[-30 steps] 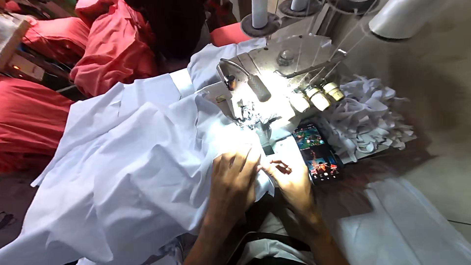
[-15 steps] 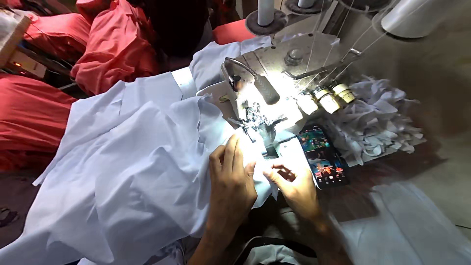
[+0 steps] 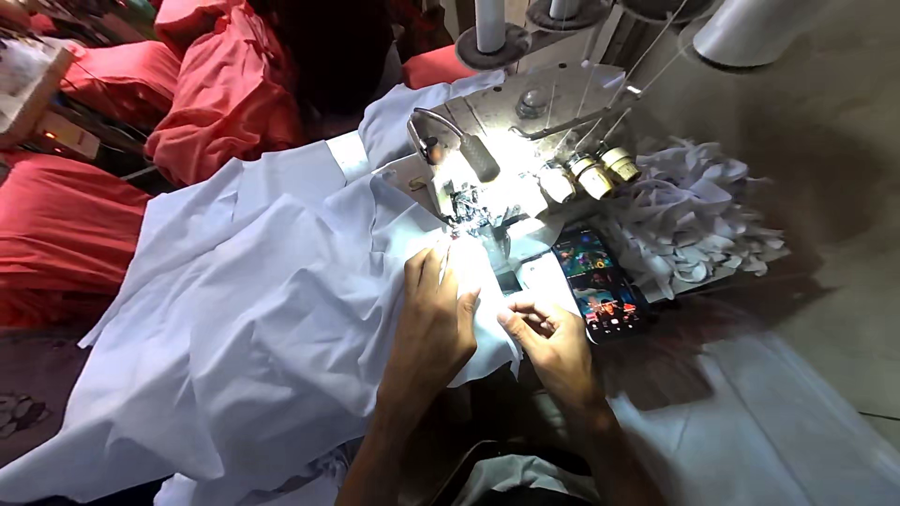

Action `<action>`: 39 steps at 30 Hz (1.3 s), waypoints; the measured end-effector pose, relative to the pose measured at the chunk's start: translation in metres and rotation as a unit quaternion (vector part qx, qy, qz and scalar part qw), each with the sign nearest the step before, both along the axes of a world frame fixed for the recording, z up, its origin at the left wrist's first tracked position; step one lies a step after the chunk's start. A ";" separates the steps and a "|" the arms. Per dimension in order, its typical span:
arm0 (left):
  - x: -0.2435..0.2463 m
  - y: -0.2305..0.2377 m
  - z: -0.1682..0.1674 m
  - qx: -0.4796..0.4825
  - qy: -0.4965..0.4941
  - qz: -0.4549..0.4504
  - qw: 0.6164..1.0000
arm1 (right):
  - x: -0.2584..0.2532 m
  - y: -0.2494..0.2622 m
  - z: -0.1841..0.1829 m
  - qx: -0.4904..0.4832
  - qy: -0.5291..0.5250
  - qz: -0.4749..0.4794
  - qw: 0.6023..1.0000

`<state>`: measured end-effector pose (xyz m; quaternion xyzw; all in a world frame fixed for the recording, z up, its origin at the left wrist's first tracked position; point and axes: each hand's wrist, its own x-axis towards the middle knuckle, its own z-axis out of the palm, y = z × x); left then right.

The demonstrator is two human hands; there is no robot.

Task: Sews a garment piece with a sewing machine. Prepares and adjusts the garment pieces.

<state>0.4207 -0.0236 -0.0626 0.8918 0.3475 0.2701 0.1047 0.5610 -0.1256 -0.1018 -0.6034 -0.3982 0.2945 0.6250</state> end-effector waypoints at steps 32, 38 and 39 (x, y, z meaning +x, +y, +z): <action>-0.009 -0.130 -0.065 -0.593 -0.648 0.023 0.477 | 0.014 -0.036 0.010 -0.058 -0.041 0.104 0.992; 0.017 -0.122 -0.066 -0.600 -0.625 0.097 0.491 | 0.007 -0.042 0.004 -0.101 -0.103 0.055 0.988; 0.019 -0.122 -0.066 -0.593 -0.618 0.108 0.504 | 0.007 -0.045 0.003 -0.121 -0.102 0.055 0.986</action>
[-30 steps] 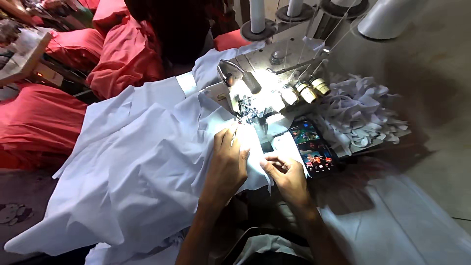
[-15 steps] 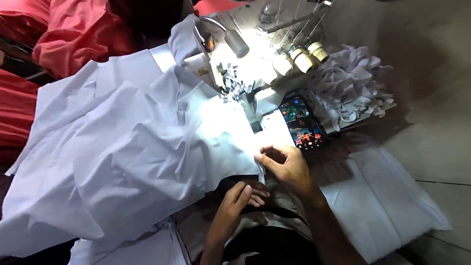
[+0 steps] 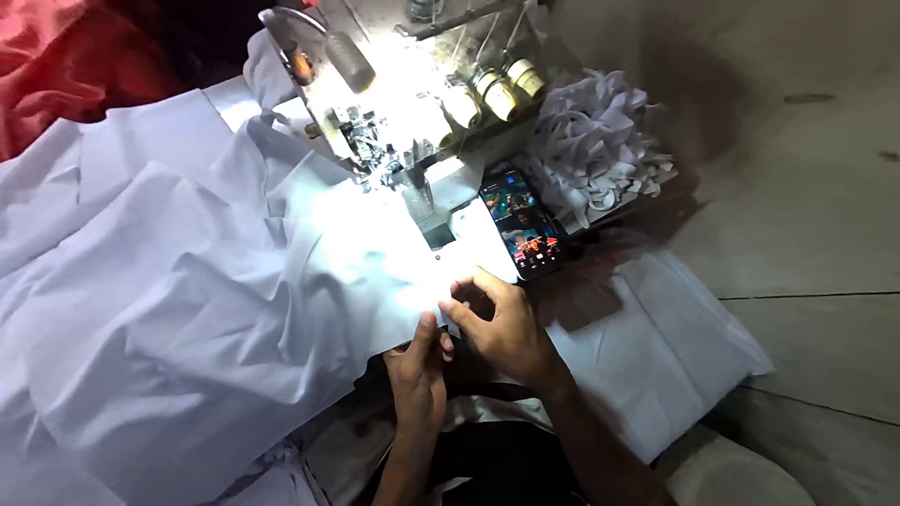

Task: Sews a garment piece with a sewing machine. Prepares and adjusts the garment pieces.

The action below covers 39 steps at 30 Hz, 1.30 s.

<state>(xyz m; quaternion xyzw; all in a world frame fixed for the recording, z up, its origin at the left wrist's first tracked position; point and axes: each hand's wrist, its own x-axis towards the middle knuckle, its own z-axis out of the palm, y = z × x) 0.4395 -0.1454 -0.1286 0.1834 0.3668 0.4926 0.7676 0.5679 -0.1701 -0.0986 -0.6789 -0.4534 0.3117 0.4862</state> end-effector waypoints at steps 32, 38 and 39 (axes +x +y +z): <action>-0.001 0.000 -0.007 0.065 0.020 -0.017 0.998 | -0.023 -0.031 -0.015 0.075 -0.092 -0.051 0.992; -0.002 0.000 -0.005 0.063 0.028 -0.016 0.997 | -0.011 -0.014 -0.013 0.095 0.017 -0.056 0.994; -0.002 0.000 -0.005 0.061 0.029 -0.017 0.998 | -0.009 -0.011 -0.012 0.094 0.019 -0.052 0.994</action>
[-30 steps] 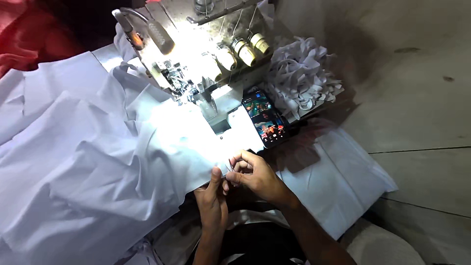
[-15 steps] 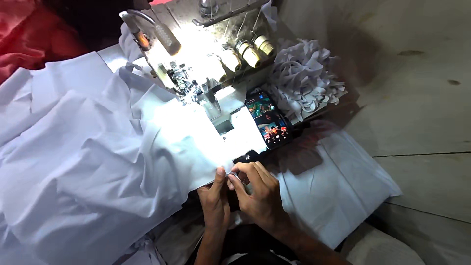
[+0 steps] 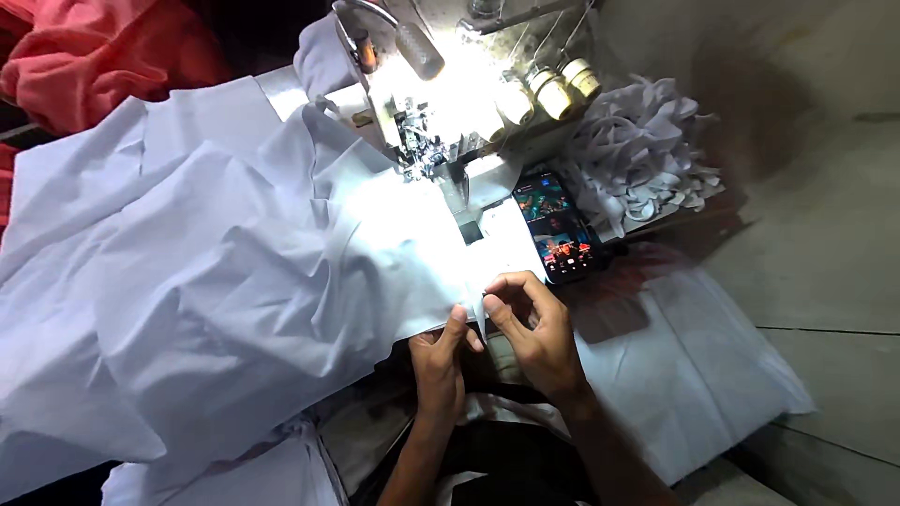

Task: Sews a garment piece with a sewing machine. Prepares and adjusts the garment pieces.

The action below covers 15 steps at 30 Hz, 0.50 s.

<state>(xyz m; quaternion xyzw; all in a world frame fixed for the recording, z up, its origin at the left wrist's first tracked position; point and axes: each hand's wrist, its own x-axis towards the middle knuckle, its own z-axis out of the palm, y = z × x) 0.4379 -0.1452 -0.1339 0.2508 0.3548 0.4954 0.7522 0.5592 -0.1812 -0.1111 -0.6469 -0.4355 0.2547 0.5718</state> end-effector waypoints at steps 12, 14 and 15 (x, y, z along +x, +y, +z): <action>-0.009 -0.003 -0.004 -0.003 0.010 -0.081 0.997 | 0.014 0.017 0.004 -0.032 0.097 0.088 0.991; -0.012 -0.006 -0.006 0.018 0.003 -0.120 0.993 | 0.014 0.017 0.005 -0.040 0.112 0.085 0.989; -0.012 -0.007 -0.005 0.034 0.010 -0.129 0.991 | 0.013 0.017 0.006 -0.043 0.117 0.082 0.989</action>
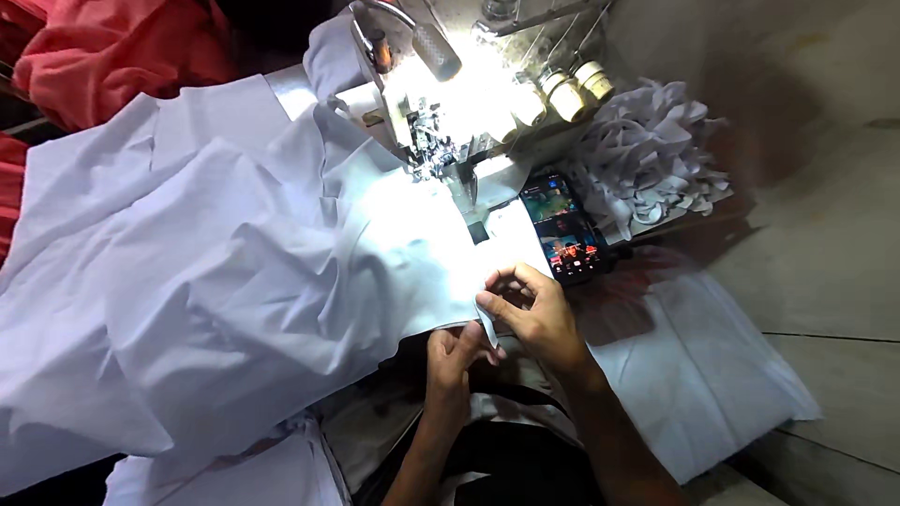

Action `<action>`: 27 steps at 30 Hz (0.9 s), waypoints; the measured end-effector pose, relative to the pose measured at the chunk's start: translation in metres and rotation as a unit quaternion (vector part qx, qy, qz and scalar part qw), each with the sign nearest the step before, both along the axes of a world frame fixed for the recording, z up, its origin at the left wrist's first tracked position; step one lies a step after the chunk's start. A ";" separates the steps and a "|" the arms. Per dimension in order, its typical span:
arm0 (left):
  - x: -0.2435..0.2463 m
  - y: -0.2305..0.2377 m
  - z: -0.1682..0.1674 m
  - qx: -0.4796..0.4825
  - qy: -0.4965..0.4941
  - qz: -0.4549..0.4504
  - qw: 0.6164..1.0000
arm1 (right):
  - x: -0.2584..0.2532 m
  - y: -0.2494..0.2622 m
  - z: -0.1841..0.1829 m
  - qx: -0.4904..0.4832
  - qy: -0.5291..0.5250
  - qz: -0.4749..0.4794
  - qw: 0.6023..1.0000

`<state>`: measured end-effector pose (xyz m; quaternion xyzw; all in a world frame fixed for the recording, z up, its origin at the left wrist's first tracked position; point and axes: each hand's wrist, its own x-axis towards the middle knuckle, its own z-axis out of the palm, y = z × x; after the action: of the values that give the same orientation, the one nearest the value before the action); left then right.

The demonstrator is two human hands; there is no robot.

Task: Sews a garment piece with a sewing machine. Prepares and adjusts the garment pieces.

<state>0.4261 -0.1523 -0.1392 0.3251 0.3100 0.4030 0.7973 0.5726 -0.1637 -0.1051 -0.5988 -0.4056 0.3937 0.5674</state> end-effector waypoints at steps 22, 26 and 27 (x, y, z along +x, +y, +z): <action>-0.040 0.040 0.049 0.549 0.386 -0.056 0.739 | -0.008 -0.003 -0.009 0.008 -0.049 -0.037 0.998; -0.026 0.106 0.085 0.713 0.410 -0.132 0.554 | -0.011 -0.003 -0.011 0.043 -0.074 -0.055 0.995; -0.020 0.121 0.091 0.741 0.402 -0.163 0.513 | -0.011 -0.003 -0.010 0.042 -0.077 -0.053 0.995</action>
<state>0.4064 -0.0312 -0.0479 0.9700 0.1277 0.1759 0.1088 0.5612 -0.1672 -0.1155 -0.6241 -0.4319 0.2984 0.5788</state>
